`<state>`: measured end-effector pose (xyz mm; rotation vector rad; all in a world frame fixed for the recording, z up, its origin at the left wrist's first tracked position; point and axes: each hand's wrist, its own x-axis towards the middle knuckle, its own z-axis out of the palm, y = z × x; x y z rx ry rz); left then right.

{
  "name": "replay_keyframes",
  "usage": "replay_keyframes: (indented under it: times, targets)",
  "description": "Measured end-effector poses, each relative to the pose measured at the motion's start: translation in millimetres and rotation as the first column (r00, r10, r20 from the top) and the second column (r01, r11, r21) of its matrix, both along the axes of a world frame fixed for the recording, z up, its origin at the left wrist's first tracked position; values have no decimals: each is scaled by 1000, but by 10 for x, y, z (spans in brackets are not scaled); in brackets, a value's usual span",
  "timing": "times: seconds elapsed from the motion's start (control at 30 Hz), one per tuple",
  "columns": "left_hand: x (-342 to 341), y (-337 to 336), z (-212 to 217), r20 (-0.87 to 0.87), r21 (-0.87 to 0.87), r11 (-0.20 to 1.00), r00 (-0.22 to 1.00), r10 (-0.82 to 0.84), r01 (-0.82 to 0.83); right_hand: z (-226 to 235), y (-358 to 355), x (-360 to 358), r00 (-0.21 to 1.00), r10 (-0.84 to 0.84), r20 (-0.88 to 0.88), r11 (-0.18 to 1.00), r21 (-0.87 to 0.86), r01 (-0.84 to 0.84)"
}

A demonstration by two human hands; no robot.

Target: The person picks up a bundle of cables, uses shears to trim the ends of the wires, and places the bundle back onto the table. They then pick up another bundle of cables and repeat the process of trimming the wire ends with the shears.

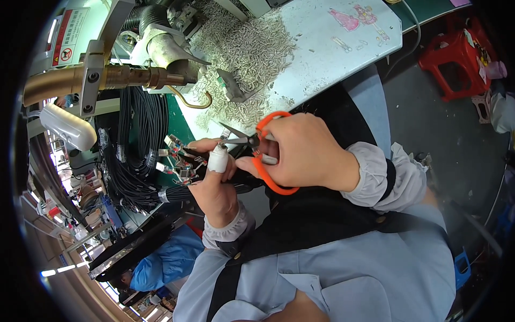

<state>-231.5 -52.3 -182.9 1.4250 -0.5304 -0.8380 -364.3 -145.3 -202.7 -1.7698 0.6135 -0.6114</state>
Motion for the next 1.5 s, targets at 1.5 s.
replay_keyframes:
  times: [1.5]
  targets:
    - [592,-625,40,-381,52,947,883,-273,316,-21,-591,496,993,-117,21,962,249,108]
